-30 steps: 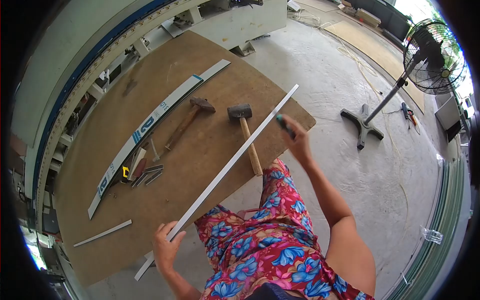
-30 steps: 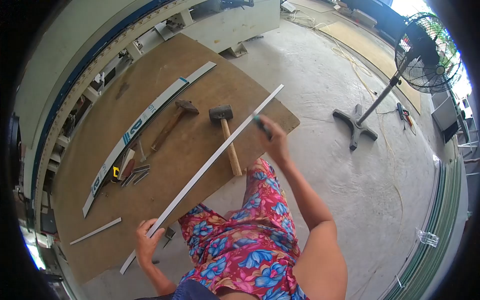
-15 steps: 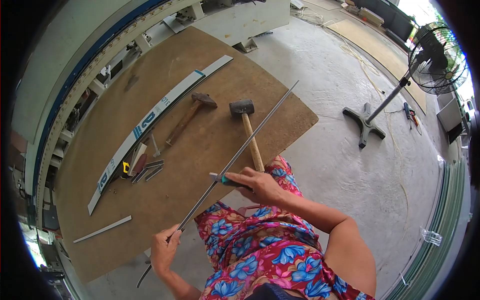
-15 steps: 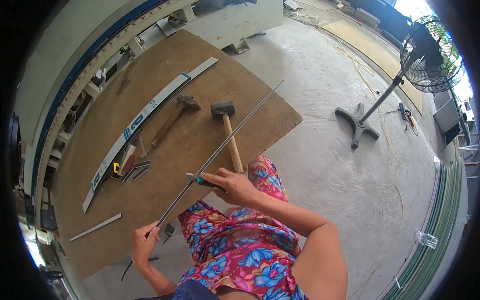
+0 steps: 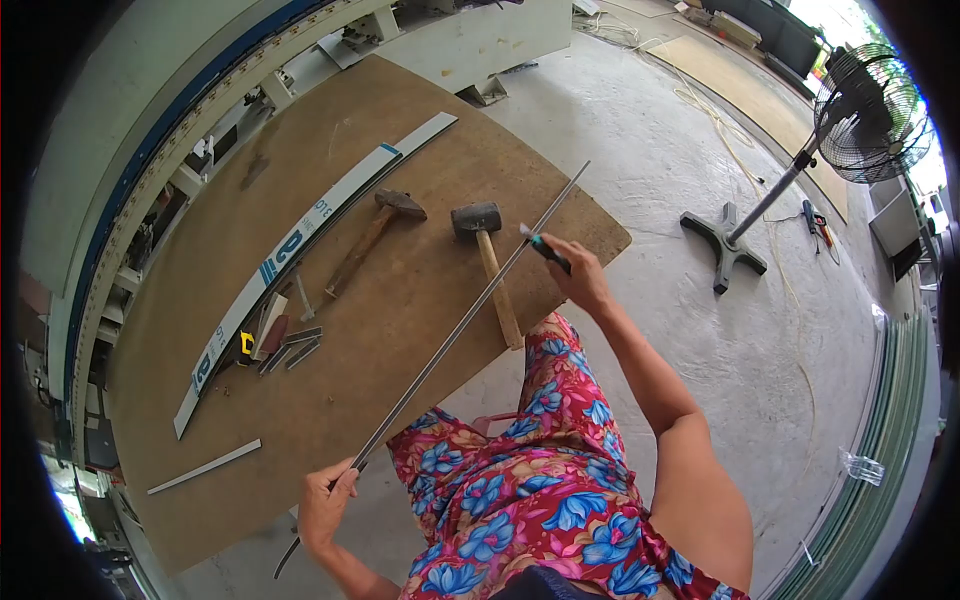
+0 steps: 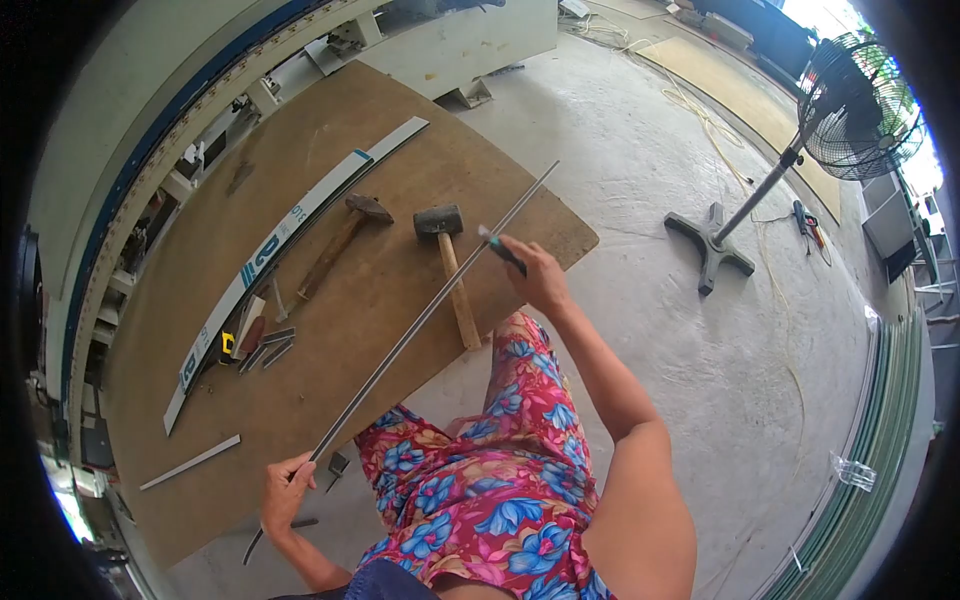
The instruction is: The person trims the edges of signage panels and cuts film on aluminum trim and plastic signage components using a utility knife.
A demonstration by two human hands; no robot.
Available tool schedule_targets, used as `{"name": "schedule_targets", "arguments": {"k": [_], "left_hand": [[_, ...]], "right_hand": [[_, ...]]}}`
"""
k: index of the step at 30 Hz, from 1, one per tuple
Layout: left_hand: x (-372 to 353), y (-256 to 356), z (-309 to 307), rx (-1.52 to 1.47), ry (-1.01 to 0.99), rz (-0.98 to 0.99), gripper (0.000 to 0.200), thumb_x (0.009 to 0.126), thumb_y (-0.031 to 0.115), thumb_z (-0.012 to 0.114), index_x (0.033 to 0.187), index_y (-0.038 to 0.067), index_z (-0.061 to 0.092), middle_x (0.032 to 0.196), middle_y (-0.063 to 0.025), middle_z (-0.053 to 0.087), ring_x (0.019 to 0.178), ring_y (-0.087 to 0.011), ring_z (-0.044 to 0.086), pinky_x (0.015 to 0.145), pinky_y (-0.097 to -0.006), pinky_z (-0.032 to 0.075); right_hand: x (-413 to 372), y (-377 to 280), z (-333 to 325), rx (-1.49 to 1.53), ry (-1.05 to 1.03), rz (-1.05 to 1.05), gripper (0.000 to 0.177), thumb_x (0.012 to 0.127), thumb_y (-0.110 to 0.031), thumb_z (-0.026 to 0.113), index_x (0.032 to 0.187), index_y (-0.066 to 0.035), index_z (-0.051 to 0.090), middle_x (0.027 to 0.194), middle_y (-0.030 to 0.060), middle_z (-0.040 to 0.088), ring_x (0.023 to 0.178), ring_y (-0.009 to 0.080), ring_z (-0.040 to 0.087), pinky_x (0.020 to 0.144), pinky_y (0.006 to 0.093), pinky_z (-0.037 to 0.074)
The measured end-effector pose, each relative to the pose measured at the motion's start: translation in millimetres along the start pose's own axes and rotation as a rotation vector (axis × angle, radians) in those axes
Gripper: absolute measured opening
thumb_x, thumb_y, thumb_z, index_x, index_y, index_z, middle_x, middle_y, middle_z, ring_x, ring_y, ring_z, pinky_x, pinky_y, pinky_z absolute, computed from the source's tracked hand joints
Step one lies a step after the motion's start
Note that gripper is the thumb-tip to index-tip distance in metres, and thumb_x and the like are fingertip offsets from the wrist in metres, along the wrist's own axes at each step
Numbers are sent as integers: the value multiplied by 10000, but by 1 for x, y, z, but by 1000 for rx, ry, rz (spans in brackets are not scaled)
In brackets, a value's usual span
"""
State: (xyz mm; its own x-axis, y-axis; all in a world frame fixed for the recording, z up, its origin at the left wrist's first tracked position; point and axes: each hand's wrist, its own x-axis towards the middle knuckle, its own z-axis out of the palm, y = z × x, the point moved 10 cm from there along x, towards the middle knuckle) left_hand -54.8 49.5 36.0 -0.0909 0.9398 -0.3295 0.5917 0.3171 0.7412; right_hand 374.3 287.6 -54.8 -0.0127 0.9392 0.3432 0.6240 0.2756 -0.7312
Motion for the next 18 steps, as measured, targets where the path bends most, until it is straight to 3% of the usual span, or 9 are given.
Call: {"name": "schedule_targets", "arguments": {"k": [7,14,17,18], "left_hand": [[2,-7,0,5,-12,-38,262,887,188,625,1046,-9,688,587,14,513,575,-49,456,512,-231,355],[3,-15,1,-37,-36,-48,269,893,212,616,1036,-2,695,594,17,531,566,-51,453,503,-234,351],[0,-21,-1,-46,-31,-125,270,892,219,612,1001,-13,696,584,10,553,546,-57,463,487,-240,352],[2,-24,0,-33,-34,-94,268,897,222,599,973,-16,695,577,4,557,538,-59,464,482,-242,354]], "right_hand": [[45,63,-19,-157,62,154,451,820,-193,624,1269,-195,572,1014,173,621,981,353,604,852,433,480],[78,125,-49,-332,146,344,439,824,-233,611,1260,-186,577,1044,200,653,973,371,623,842,449,492],[78,117,-73,-247,260,438,410,831,-213,595,1239,-175,594,1015,216,655,960,375,625,840,457,492],[77,104,-78,-280,378,277,373,839,-201,591,1207,-144,614,982,222,657,905,354,646,806,429,504]]}}
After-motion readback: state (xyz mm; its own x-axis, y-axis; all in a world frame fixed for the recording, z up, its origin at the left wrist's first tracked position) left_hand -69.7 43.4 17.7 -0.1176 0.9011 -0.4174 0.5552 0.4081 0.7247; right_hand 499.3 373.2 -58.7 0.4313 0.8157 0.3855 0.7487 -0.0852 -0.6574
